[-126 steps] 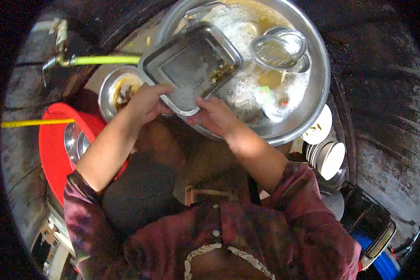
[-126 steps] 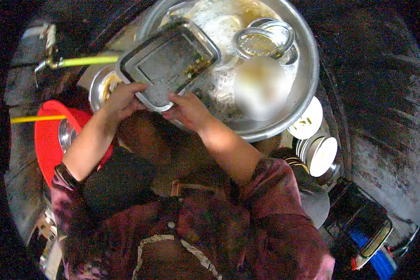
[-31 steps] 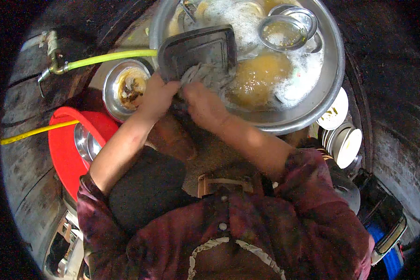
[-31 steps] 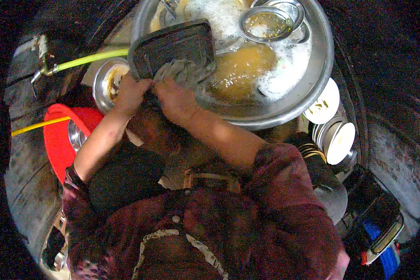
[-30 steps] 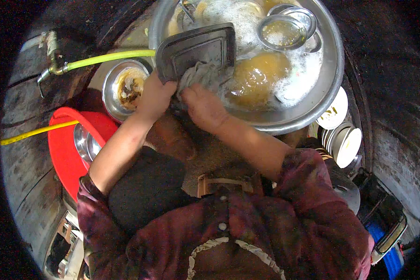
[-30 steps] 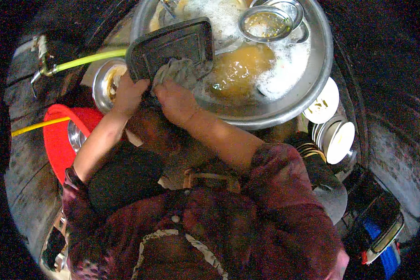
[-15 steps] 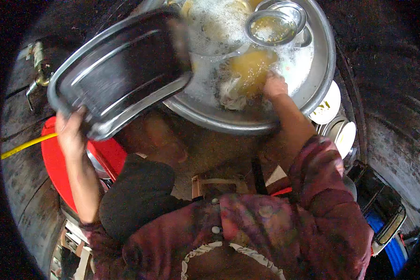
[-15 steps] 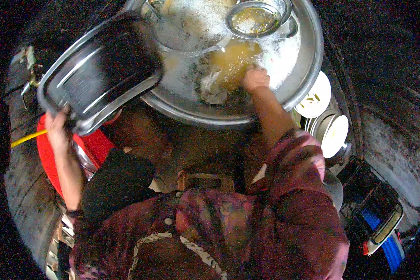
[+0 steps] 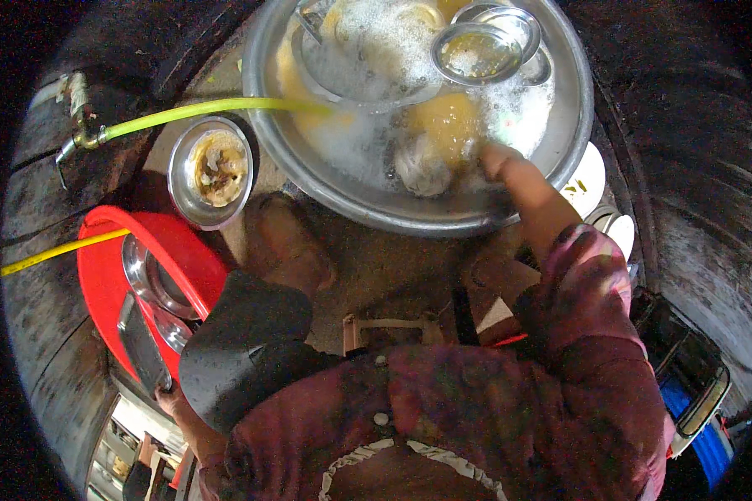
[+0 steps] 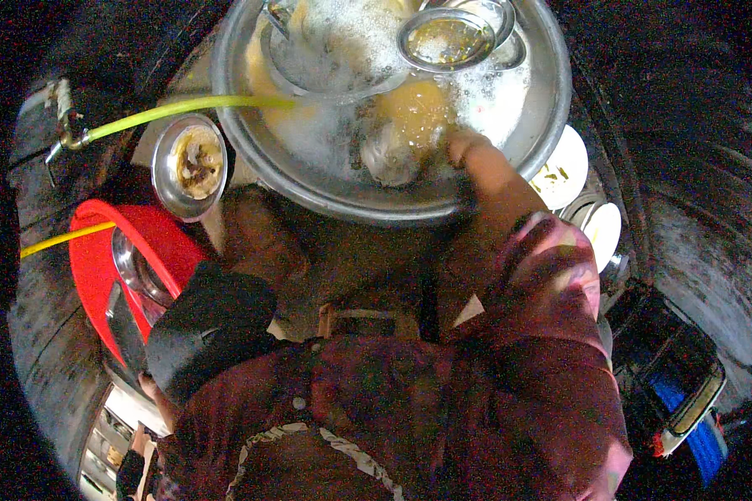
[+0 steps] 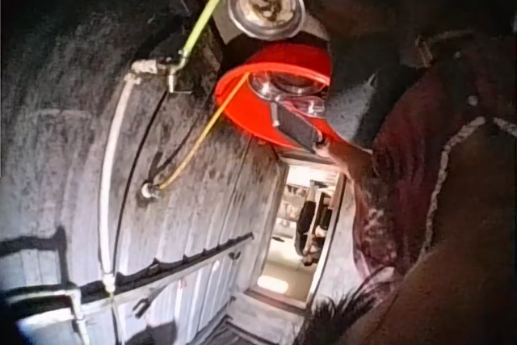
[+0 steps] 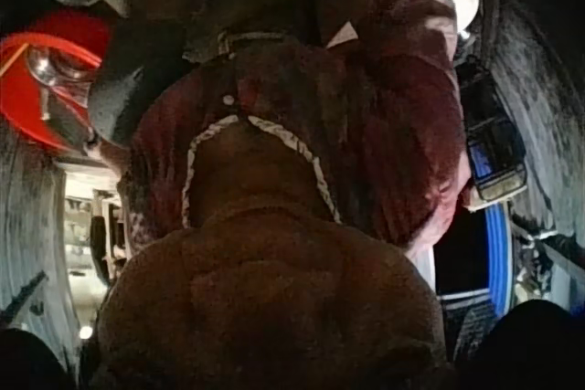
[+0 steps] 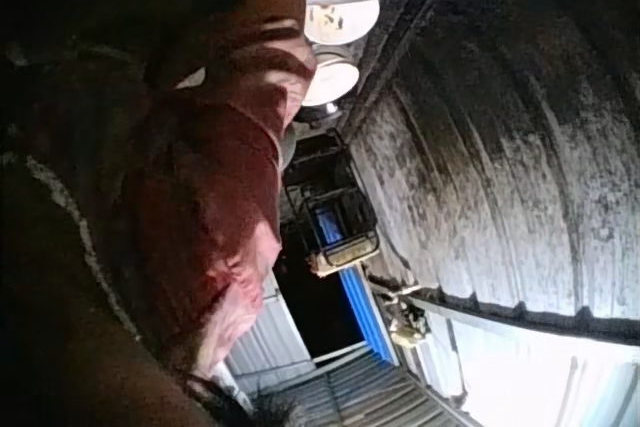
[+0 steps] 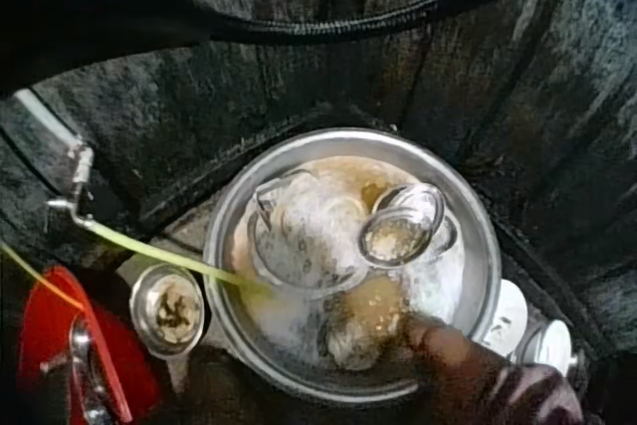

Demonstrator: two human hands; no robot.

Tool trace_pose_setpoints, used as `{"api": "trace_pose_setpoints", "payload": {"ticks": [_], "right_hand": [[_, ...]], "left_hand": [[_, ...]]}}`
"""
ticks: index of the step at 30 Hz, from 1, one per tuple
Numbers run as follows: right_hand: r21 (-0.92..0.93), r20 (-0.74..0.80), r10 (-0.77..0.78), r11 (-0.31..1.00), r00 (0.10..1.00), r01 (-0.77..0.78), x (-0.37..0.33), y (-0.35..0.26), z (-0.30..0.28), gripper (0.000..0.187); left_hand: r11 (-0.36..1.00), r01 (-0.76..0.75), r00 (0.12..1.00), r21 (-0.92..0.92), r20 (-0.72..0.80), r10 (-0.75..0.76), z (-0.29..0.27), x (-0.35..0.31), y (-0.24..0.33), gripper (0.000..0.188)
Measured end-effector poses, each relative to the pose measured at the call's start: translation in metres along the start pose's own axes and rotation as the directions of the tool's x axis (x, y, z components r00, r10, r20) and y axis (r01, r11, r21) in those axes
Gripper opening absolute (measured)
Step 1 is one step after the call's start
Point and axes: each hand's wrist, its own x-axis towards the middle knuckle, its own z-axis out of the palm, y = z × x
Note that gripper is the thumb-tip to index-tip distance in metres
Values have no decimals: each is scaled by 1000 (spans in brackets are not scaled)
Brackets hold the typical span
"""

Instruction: The person washes various kitchen utensils and cookware in a large metal basin using a sponge and running water from a hose. They scrub and rinse items including a small pot, a black plate, a metal bowl, a rectangular tray, and a small round plate, placing the cleaned items into a red plastic basin.

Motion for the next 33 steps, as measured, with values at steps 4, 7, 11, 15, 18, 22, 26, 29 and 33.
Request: {"api": "trace_pose_setpoints", "payload": {"ticks": [4, 7, 11, 15, 18, 22, 26, 29, 33], "right_hand": [[-66, -140, -82, 995, 987, 73, 21, 13, -23, 28], [36, -354, 23, 999, 935, -11, 23, -6, -67, 43], [67, -444, 37, 998, 896, -8, 31, -46, -105, 72], [67, -395, 147, 989, 907, -131, 46, -51, -75, 49], [25, -548, -30, 998, 836, 52, 32, -81, -52, 26], [-110, -306, -160, 985, 939, 132, 6, -98, -16, 27], [-64, -545, -124, 992, 829, 106, 19, -82, 23, 24], [265, -824, 221, 964, 521, 9, 16, -69, -17, 31], [675, -564, 591, 732, 577, -91, 48, -20, 1, 39]], "left_hand": [[987, 152, 986, 54, -73, -147, 19, -6, -60, 26], [974, 214, 976, 69, 27, -217, 52, -12, -78, 27], [963, 261, 888, 61, 375, -265, 118, -26, -84, 27], [985, 113, 809, 128, 564, -166, 274, -115, -65, 31], [950, -153, 490, 272, 856, -166, 358, -194, -22, 43], [845, -359, 342, 396, 898, -275, 460, -299, -29, 40], [664, -492, 122, 563, 800, -588, 513, -349, -65, 36], [470, -681, 41, 561, 670, -741, 524, -365, -91, 34], [544, -510, 36, 666, 649, -760, 537, -367, -128, 33]]}}
